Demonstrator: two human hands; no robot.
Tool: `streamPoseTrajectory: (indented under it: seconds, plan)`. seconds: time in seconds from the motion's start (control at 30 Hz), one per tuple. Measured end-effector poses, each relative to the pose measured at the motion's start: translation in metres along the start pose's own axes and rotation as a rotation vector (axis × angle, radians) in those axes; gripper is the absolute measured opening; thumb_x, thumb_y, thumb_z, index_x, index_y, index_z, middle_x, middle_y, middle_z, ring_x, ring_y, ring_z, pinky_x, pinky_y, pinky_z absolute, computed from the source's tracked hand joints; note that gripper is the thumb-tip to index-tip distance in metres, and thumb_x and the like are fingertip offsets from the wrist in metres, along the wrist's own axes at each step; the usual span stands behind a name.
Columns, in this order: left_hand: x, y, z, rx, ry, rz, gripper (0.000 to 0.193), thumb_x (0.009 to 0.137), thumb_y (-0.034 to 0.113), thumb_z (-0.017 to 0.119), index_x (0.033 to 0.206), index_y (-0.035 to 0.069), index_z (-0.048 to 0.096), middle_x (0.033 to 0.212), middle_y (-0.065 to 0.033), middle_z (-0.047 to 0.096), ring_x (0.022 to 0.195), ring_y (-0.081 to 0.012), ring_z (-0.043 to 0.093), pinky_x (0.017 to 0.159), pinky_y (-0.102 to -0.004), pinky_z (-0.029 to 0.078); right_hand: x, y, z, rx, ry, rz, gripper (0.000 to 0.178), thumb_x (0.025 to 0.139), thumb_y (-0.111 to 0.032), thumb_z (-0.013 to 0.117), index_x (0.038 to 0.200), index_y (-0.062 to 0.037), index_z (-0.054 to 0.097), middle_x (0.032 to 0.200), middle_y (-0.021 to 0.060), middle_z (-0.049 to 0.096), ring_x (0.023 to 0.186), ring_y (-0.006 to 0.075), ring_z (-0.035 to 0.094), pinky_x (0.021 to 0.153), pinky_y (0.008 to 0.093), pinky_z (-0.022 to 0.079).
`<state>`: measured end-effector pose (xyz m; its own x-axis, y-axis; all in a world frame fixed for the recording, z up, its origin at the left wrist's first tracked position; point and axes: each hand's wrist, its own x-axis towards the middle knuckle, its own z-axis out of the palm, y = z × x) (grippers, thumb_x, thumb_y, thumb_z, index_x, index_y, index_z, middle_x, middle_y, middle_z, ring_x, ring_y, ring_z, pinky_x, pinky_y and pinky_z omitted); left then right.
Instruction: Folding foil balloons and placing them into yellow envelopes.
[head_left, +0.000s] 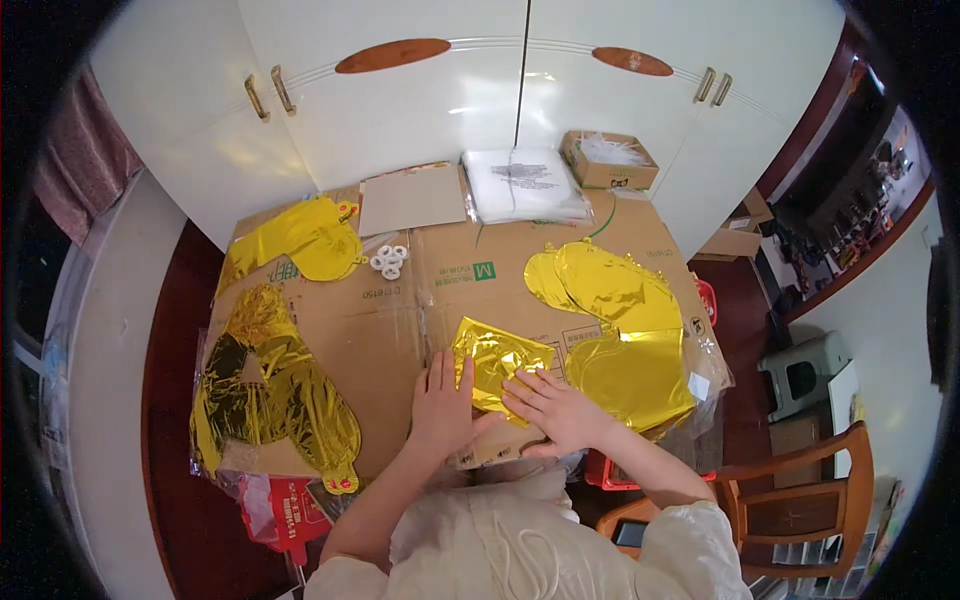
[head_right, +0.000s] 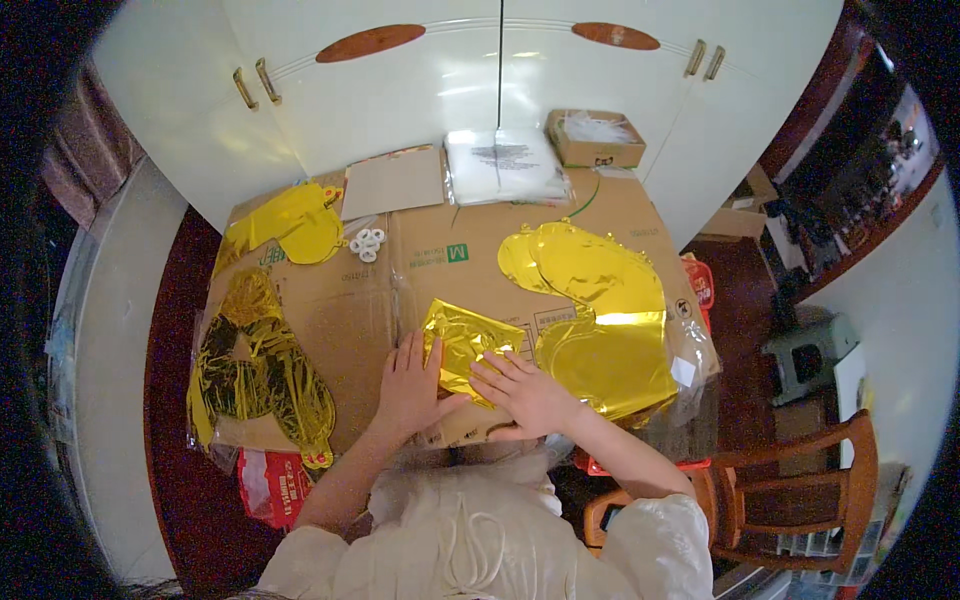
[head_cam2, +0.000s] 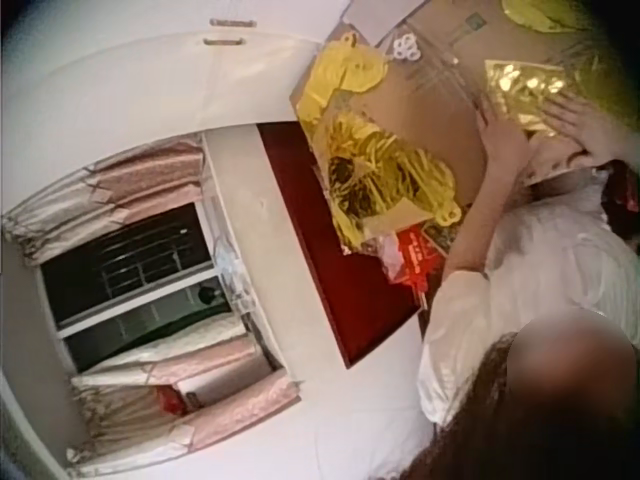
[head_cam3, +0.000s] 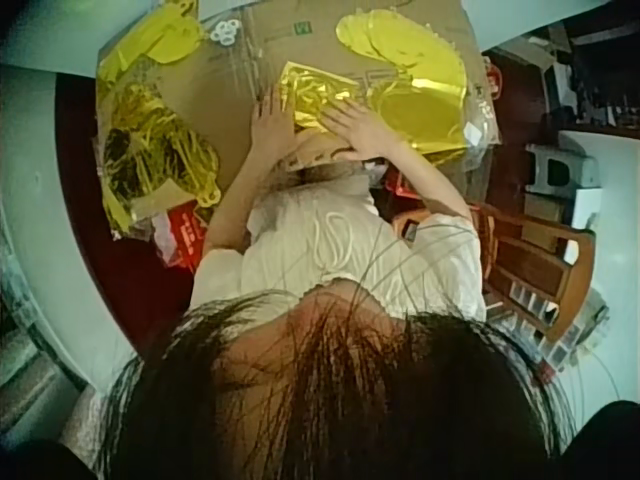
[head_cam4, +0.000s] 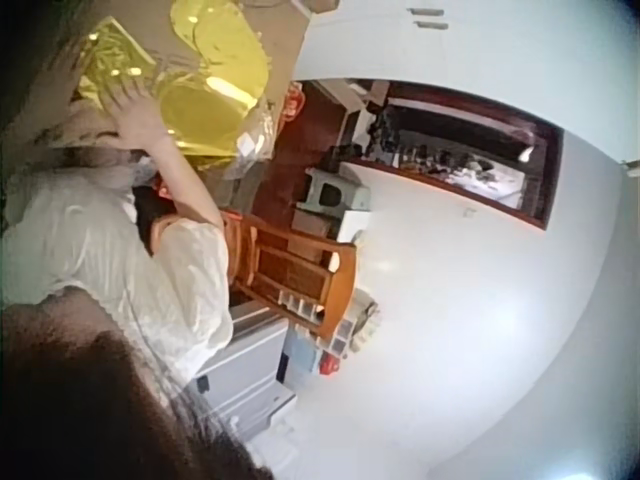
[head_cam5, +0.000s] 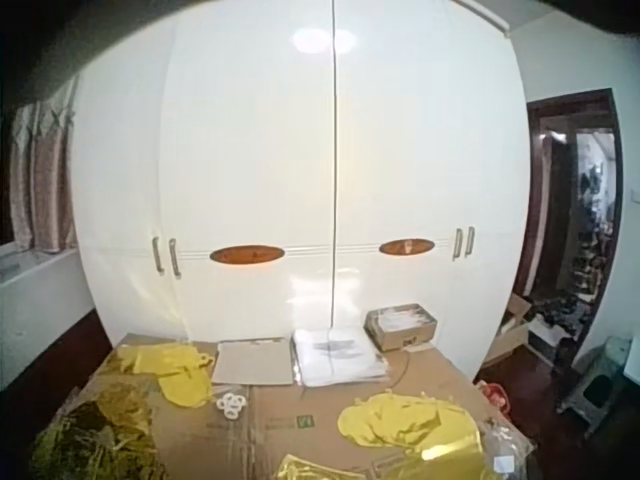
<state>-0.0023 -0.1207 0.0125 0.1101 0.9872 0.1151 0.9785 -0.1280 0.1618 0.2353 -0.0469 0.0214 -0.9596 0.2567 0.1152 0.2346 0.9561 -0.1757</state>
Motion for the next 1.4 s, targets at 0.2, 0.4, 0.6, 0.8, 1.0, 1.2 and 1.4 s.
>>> streamPoseTrajectory:
  seconds: [0.2, 0.4, 0.6, 0.8, 1.0, 1.2, 1.4]
  plan:
    - [-0.023, -0.009, -0.02, -0.082, -0.094, 0.085, 0.091, 0.077, 0.057, 0.071, 0.138, -0.005, 0.044, 0.139, -0.0264, 0.044, 0.123, -0.0411, 0.046, 0.103, -0.0492, 0.041, -0.009, -0.005, -0.005, 0.098, -0.02, -0.074, 0.091, 0.077, -0.066, 0.064, 0.141, -0.0044, 0.045, 0.149, 0.0156, 0.042, 0.14, 0.0362, 0.036, 0.117, 0.0497, 0.026]
    - [-0.058, 0.005, -0.027, -0.048, -0.062, 0.153, 0.087, 0.071, 0.048, 0.079, 0.135, -0.003, 0.049, 0.134, -0.0218, 0.048, 0.114, -0.0339, 0.052, 0.089, -0.0434, 0.05, -0.024, -0.02, 0.002, -0.048, -0.051, -0.134, 0.069, 0.078, -0.04, 0.07, 0.138, -0.0122, 0.051, 0.148, 0.0064, 0.045, 0.137, 0.0274, 0.041, 0.111, 0.0441, 0.037]
    - [-0.087, 0.007, -0.029, -0.032, -0.064, 0.196, 0.064, 0.072, 0.034, 0.08, 0.126, 0.007, 0.059, 0.134, -0.01, 0.052, 0.113, -0.0291, 0.053, 0.09, -0.0418, 0.047, -0.037, -0.028, 0.014, -0.096, 0.208, -0.228, 0.042, 0.079, -0.019, 0.067, 0.12, -0.0138, 0.065, 0.133, -0.0001, 0.058, 0.124, 0.0209, 0.054, 0.101, 0.0381, 0.047]
    - [-0.07, -0.021, -0.023, -0.462, 0.243, 0.344, 0.037, 0.081, 0.023, 0.076, 0.115, 0.011, 0.065, 0.121, -0.008, 0.063, 0.109, -0.0309, 0.059, 0.094, -0.0434, 0.047, -0.033, -0.025, 0.019, 0.534, 0.417, 0.159, 0.026, 0.084, -0.007, 0.065, 0.11, -0.0077, 0.068, 0.097, 0.0027, 0.07, 0.089, 0.0213, 0.066, 0.084, 0.0337, 0.053]
    - [-0.014, -0.016, -0.012, -1.361, 0.201, -0.239, 0.017, 0.094, 0.012, 0.064, 0.109, 0.003, 0.064, 0.098, -0.0043, 0.068, 0.088, -0.0113, 0.062, 0.077, -0.0286, 0.049, 0.021, -0.015, -0.011, 1.22, 0.66, 0.717, 0.015, 0.097, -0.019, 0.063, 0.101, -0.0046, 0.063, 0.067, -0.0076, 0.05, 0.058, 0.004, 0.043, 0.049, 0.0243, 0.034]
    - [0.031, -0.024, 0.035, -1.322, 0.355, -0.329, 0.017, 0.096, 0.017, 0.063, 0.099, 0.0, 0.061, 0.083, -0.0011, 0.063, 0.073, -0.0067, 0.054, 0.066, -0.0261, 0.047, 0.04, 0.021, 0.022, 1.53, 0.773, 0.733, 0.033, 0.093, 0.004, 0.06, 0.125, -0.0004, 0.053, 0.113, 0.007, 0.066, 0.099, 0.0119, 0.064, 0.089, 0.0272, 0.052]
    - [0.025, -0.022, 0.033, -1.222, 0.364, -0.464, 0.023, 0.093, 0.02, 0.067, 0.098, 0.0, 0.057, 0.083, -0.0047, 0.06, 0.073, -0.0105, 0.053, 0.065, -0.0288, 0.046, 0.035, 0.02, 0.038, 1.66, 0.688, 0.776, 0.032, 0.095, 0.003, 0.055, 0.127, 0.0, 0.054, 0.115, 0.0069, 0.066, 0.1, 0.0123, 0.063, 0.089, 0.0278, 0.051]
